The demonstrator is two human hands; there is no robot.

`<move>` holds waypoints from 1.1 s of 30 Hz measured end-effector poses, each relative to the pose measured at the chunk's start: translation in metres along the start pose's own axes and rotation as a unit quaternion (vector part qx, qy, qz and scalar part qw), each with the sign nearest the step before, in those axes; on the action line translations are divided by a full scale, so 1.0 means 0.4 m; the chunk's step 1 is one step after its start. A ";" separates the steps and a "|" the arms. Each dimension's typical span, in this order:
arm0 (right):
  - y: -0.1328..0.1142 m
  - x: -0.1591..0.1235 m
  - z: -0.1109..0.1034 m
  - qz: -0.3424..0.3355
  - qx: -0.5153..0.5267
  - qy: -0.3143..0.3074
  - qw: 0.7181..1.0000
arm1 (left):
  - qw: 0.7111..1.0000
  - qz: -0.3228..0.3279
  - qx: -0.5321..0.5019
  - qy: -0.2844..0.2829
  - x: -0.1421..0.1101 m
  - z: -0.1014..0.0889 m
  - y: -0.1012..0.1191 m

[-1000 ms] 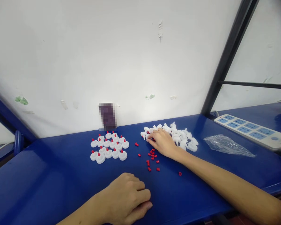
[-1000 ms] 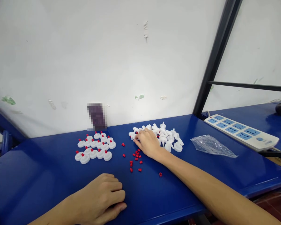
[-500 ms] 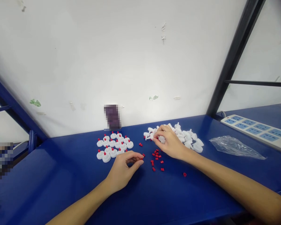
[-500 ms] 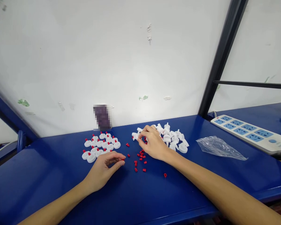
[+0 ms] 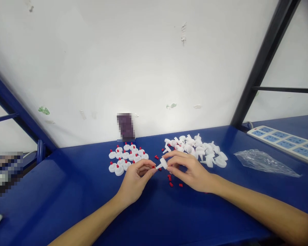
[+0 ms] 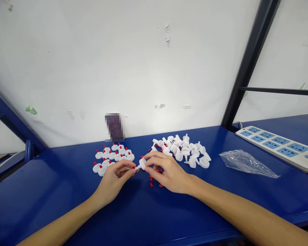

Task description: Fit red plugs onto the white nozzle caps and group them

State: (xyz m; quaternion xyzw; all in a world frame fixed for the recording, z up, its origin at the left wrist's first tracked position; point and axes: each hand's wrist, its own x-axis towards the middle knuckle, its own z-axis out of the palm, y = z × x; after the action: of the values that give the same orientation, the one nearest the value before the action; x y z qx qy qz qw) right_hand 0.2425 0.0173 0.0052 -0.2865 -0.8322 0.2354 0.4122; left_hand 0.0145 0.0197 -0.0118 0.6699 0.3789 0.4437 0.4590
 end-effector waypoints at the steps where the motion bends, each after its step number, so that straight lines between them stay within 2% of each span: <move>1: -0.002 -0.002 0.003 -0.008 -0.007 -0.003 1.000 | 1.000 0.002 0.001 0.001 -0.001 0.001 0.000; 10: 0.011 -0.011 0.019 -0.052 -0.045 0.036 0.997 | 1.000 -0.002 0.030 0.004 -0.005 0.006 0.001; 19: 0.004 -0.007 0.007 -0.040 -0.147 -0.039 0.987 | 0.995 0.064 0.066 0.025 -0.004 0.000 0.005; 22: -0.003 -0.004 0.000 -0.013 -0.206 -0.089 0.974 | 0.997 0.050 0.052 0.025 -0.006 0.001 0.012; 26: -0.026 -0.004 0.000 0.000 -0.228 -0.138 0.964 | 0.998 0.041 0.036 0.020 -0.011 0.003 0.015; 33: -0.042 -0.006 0.021 0.031 -0.257 -0.153 0.954 | 0.998 0.044 0.028 0.022 -0.017 0.008 0.014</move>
State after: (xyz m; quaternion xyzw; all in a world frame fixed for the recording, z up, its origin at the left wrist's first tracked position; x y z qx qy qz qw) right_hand 0.2321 0.0022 0.0098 -0.3686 -0.9084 0.0672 0.1856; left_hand 0.0159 0.0109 -0.0086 0.6885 0.3716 0.4676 0.4113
